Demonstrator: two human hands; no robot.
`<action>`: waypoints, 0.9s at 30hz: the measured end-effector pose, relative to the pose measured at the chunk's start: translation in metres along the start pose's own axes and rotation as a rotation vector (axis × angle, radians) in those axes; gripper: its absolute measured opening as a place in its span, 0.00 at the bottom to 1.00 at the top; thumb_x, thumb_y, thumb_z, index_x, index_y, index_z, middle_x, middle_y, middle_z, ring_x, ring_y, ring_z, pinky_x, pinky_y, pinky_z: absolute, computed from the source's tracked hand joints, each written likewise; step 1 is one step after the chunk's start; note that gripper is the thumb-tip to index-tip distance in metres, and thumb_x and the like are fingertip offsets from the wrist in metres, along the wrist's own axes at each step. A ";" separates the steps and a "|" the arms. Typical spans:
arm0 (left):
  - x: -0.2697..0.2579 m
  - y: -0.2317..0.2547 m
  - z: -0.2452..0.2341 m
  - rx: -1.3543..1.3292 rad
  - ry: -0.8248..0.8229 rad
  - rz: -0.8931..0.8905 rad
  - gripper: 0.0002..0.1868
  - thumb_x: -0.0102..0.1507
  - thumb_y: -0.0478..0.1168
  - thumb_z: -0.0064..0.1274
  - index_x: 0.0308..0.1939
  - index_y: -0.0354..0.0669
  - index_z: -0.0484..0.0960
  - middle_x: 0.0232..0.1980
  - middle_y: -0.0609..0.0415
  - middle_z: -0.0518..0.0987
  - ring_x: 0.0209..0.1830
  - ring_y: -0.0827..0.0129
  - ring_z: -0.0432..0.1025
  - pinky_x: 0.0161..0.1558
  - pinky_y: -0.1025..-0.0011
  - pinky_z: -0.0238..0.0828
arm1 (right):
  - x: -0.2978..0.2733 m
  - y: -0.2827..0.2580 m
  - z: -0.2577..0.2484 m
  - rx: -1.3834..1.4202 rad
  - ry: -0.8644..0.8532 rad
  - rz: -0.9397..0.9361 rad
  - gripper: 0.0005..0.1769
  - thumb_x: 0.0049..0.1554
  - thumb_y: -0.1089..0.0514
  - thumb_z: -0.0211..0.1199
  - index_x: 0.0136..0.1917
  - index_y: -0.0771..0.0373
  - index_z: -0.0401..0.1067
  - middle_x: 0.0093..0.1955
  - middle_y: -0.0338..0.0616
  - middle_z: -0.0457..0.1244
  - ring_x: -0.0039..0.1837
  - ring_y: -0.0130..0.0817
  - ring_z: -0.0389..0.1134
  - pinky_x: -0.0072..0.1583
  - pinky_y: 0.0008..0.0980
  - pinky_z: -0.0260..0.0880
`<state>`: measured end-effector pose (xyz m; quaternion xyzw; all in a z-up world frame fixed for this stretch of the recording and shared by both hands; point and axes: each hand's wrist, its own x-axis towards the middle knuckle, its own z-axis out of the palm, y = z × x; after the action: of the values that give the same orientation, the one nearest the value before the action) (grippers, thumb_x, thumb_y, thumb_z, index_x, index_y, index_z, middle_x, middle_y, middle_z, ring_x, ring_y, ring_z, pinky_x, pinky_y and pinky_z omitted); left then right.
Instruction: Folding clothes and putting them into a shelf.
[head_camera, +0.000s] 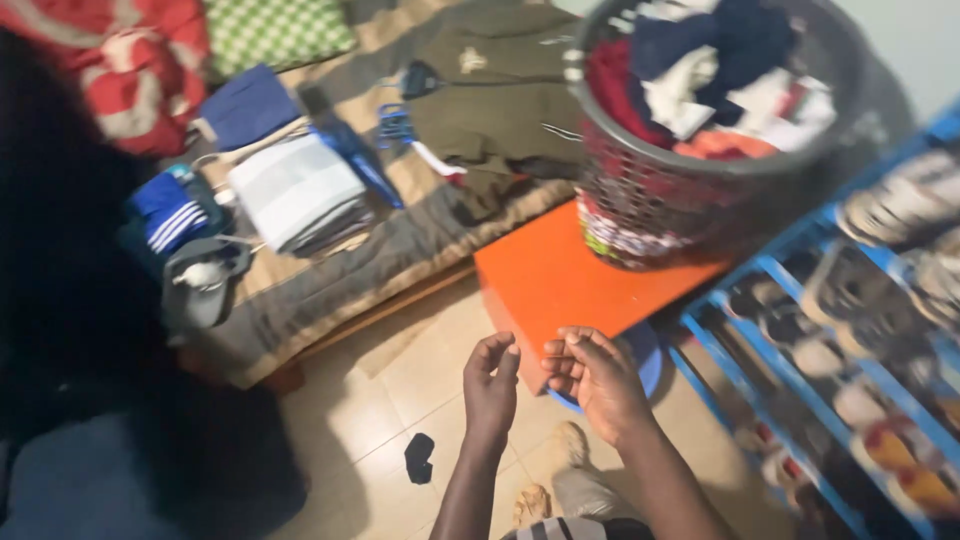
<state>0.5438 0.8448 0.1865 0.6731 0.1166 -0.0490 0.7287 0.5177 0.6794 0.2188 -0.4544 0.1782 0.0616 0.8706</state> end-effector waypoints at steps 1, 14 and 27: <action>0.006 0.001 -0.008 -0.011 0.019 -0.026 0.15 0.65 0.42 0.54 0.53 0.40 0.80 0.50 0.55 0.83 0.47 0.72 0.75 0.44 0.71 0.73 | 0.012 0.004 0.008 -0.009 -0.021 0.022 0.16 0.59 0.50 0.61 0.56 0.60 0.69 0.50 0.47 0.69 0.50 0.38 0.70 0.50 0.38 0.71; 0.146 0.025 -0.047 -0.134 0.194 0.055 0.14 0.66 0.43 0.56 0.52 0.42 0.81 0.44 0.59 0.80 0.40 0.76 0.70 0.39 0.74 0.69 | 0.180 -0.021 0.093 -0.109 -0.240 0.166 0.15 0.60 0.52 0.59 0.58 0.60 0.70 0.52 0.46 0.69 0.51 0.36 0.71 0.50 0.37 0.72; 0.243 0.039 -0.150 -0.257 0.407 -0.021 0.17 0.65 0.45 0.55 0.55 0.44 0.80 0.49 0.60 0.81 0.47 0.74 0.75 0.42 0.73 0.72 | 0.301 0.039 0.197 -0.217 -0.366 0.390 0.15 0.59 0.52 0.61 0.57 0.59 0.71 0.43 0.40 0.65 0.43 0.31 0.67 0.46 0.33 0.69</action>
<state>0.7724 1.0185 0.1573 0.5696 0.2735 0.0953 0.7692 0.8364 0.8456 0.1820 -0.4833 0.0947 0.3275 0.8063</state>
